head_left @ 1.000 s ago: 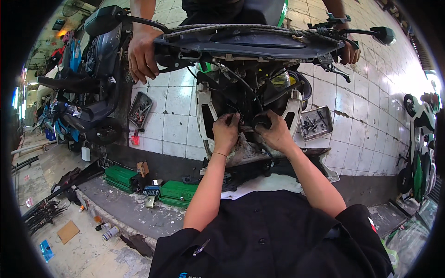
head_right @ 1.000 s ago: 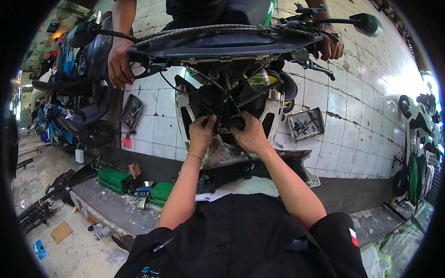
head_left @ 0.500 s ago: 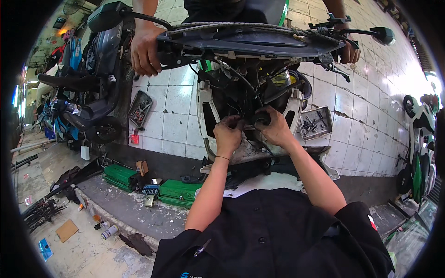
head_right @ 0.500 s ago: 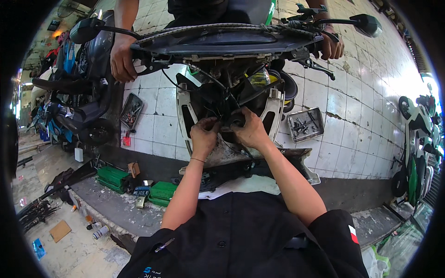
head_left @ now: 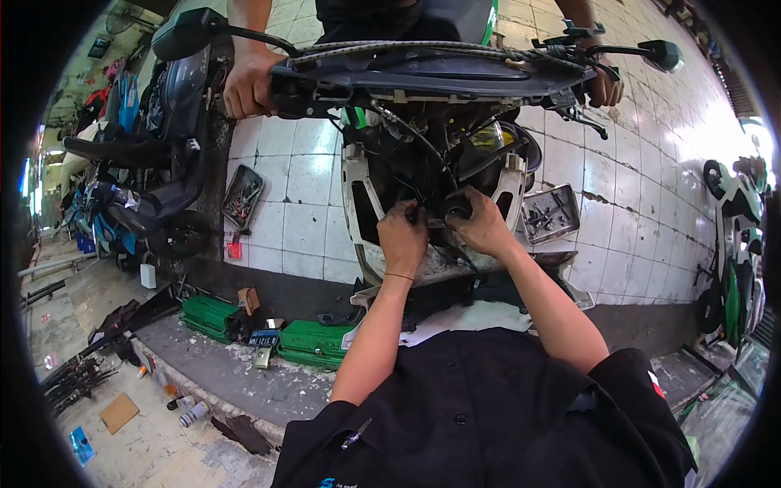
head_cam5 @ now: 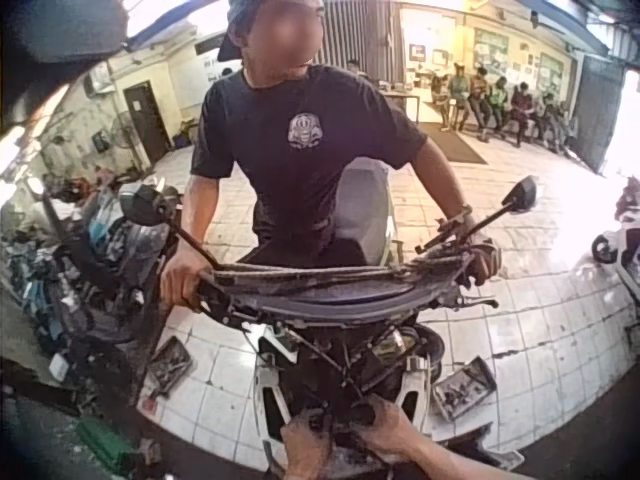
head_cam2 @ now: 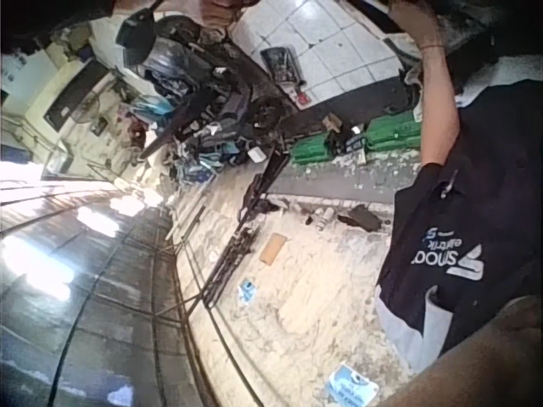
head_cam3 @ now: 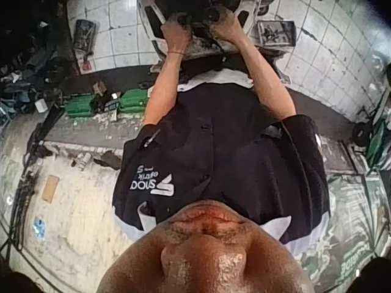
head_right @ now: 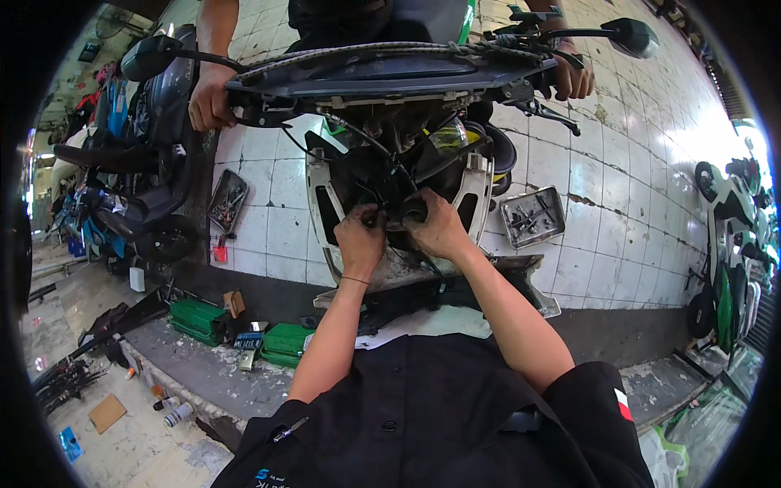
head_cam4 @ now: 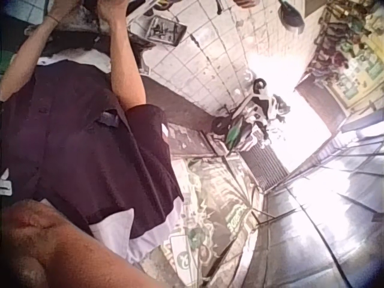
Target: The person wraps electrical tape around motorcycle wires, removes a front body panel, and secures the internal wires and connectors by hand.
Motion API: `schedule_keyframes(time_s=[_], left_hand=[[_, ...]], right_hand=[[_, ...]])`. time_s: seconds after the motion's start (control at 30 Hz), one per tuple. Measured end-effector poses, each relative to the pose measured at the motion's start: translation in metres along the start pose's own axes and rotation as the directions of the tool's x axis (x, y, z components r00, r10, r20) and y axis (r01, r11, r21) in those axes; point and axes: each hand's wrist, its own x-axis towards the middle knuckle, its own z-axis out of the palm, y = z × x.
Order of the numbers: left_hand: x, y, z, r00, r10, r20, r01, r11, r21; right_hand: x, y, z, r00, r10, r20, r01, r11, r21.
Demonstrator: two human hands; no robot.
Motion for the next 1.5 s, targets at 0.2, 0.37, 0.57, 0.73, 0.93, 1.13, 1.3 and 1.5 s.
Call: schedule_keyframes(time_s=[0.2, 0.37, 0.57, 0.73, 0.93, 1.13, 1.3, 1.5], left_hand=[[-0.009, 0.029, -0.021, 0.996, 0.058, 0.074, -0.063, 0.996, 0.07], [-0.027, 0.022, -0.037, 0.887, -0.196, 0.419, 0.36, 0.86, -0.36], [-0.043, 0.034, -0.052, 0.722, -0.318, 0.615, 0.679, 0.496, -0.54], [-0.048, 0.011, -0.05, 0.791, -0.26, 0.553, 0.568, 0.645, -0.51], [-0.053, 0.043, -0.05, 0.992, -0.089, 0.088, 0.11, 0.952, -0.286], [-0.016, 0.017, -0.013, 0.963, -0.222, 0.153, 0.269, 0.827, -0.493], [0.004, 0.026, 0.007, 0.988, -0.146, 0.048, 0.151, 0.98, -0.13], [-0.001, 0.016, 0.009, 0.988, -0.117, -0.099, 0.101, 0.983, -0.154]], right_hand=[[-0.012, -0.012, -0.015, 1.0, -0.013, 0.017, 0.013, 1.0, 0.008], [-0.037, -0.037, -0.017, 0.995, -0.072, 0.073, 0.07, 0.997, 0.03], [-0.056, -0.042, -0.017, 0.987, -0.137, 0.087, 0.141, 0.989, -0.041], [-0.06, -0.046, -0.015, 0.909, -0.406, 0.09, 0.412, 0.91, -0.054], [-0.055, -0.053, -0.022, 0.988, -0.101, 0.115, 0.124, 0.97, -0.208], [-0.01, -0.04, -0.034, 0.994, -0.108, 0.008, 0.106, 0.959, -0.261], [0.003, -0.032, -0.041, 0.999, -0.004, 0.035, 0.011, 0.981, -0.193], [0.014, -0.013, -0.02, 0.997, -0.052, 0.059, 0.058, 0.993, -0.104]])
